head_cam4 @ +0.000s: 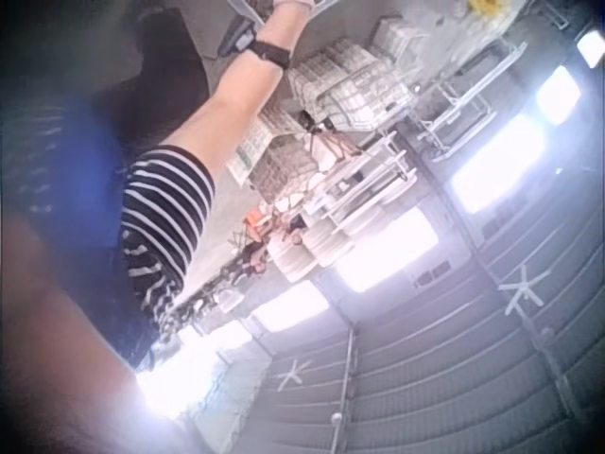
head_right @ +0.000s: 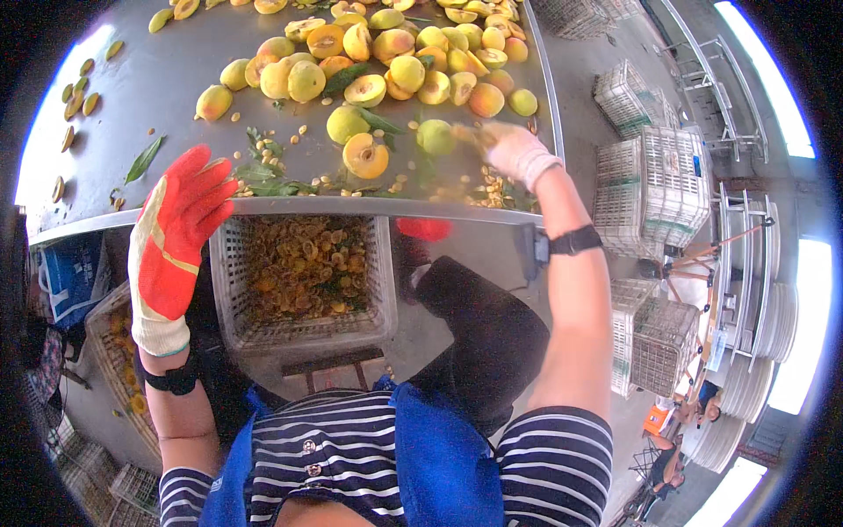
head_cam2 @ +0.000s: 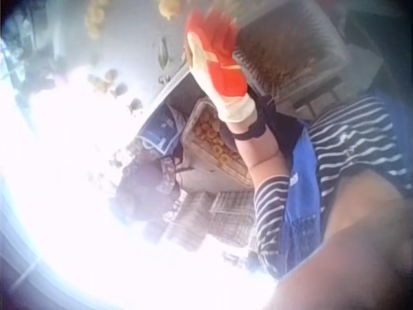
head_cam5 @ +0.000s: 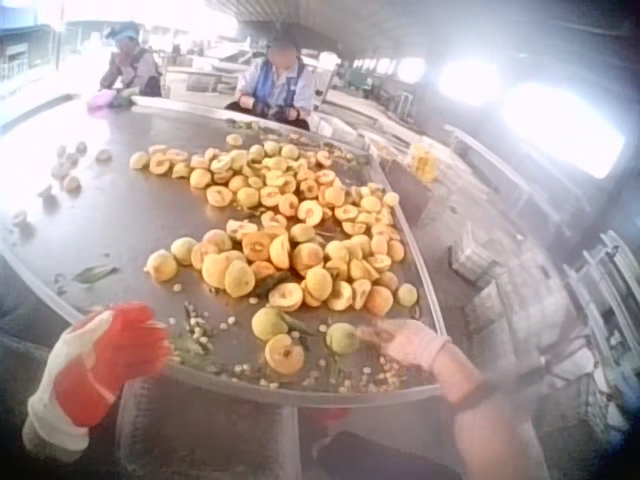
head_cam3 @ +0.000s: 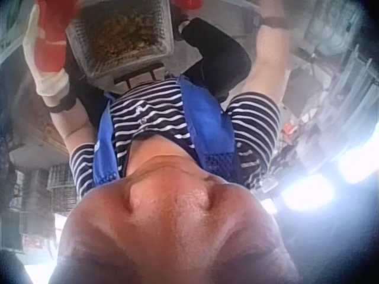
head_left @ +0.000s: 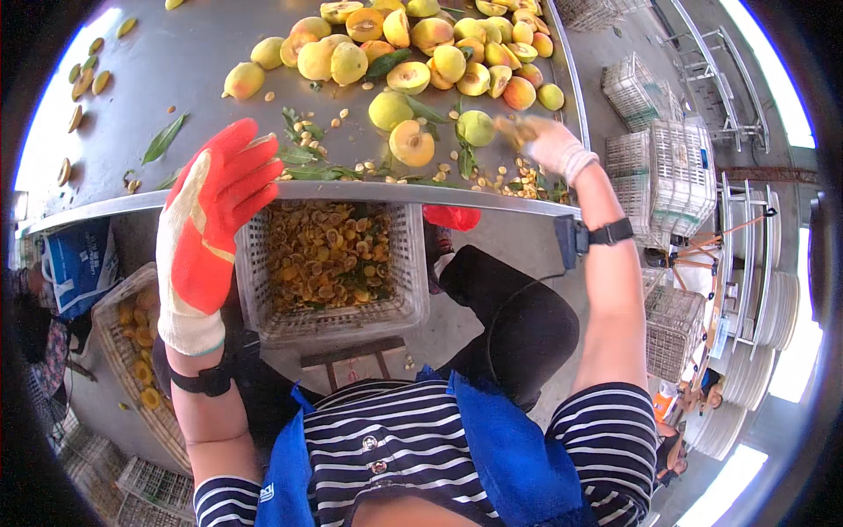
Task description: The recorder uses a hand tool to remove pits from peaches at a sorting table.
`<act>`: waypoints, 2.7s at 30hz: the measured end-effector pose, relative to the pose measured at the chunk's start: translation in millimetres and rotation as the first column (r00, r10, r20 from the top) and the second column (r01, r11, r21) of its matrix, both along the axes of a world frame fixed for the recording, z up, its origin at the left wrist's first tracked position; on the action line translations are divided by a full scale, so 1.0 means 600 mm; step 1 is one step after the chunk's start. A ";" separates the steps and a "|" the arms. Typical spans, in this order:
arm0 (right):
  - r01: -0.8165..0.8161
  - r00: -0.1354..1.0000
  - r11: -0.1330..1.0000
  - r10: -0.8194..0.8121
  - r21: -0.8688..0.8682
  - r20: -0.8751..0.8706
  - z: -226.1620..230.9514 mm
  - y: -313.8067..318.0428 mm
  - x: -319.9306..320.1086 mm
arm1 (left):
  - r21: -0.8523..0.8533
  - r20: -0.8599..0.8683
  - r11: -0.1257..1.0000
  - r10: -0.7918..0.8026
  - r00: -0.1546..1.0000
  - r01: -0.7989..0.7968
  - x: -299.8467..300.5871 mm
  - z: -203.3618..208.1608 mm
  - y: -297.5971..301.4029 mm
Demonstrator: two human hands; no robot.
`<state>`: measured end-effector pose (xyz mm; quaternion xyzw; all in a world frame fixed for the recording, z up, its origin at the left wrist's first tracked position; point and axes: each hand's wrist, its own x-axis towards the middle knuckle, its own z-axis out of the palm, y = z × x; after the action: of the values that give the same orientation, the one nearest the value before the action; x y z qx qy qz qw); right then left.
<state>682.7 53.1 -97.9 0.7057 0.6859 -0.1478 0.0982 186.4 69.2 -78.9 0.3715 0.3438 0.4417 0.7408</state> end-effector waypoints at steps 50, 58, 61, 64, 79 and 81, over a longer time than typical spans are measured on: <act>-0.052 0.974 0.968 0.104 -0.247 0.200 0.006 -0.050 -0.118 | 0.096 0.309 0.987 0.091 0.947 -0.126 -0.104 -0.030 0.026; 0.117 0.991 0.991 -0.121 0.063 0.064 0.039 -0.043 -0.068 | 0.072 0.211 0.987 0.123 0.970 -0.141 -0.064 -0.020 0.025; 0.106 0.987 0.992 -0.096 -0.070 0.128 0.017 -0.031 -0.099 | 0.138 0.202 0.988 0.044 0.978 -0.073 -0.054 -0.028 0.024; 0.319 0.934 0.945 -0.301 0.068 -0.192 0.018 -0.021 -0.126 | 0.281 0.241 0.959 -0.030 0.970 -0.041 -0.041 -0.028 0.013; 0.048 0.457 0.909 0.348 0.414 -0.819 0.054 0.017 -0.612 | -0.055 0.644 0.994 0.109 0.757 -0.097 0.002 -0.018 -0.025; -0.015 0.717 0.856 0.370 0.517 -0.591 0.074 0.021 -0.626 | -0.030 0.733 0.990 0.115 0.671 -0.137 -0.002 -0.025 -0.014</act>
<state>307.0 65.4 -53.5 0.5273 0.7605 -0.2072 -0.3173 184.9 60.9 -94.0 0.1494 0.0376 0.6080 0.7789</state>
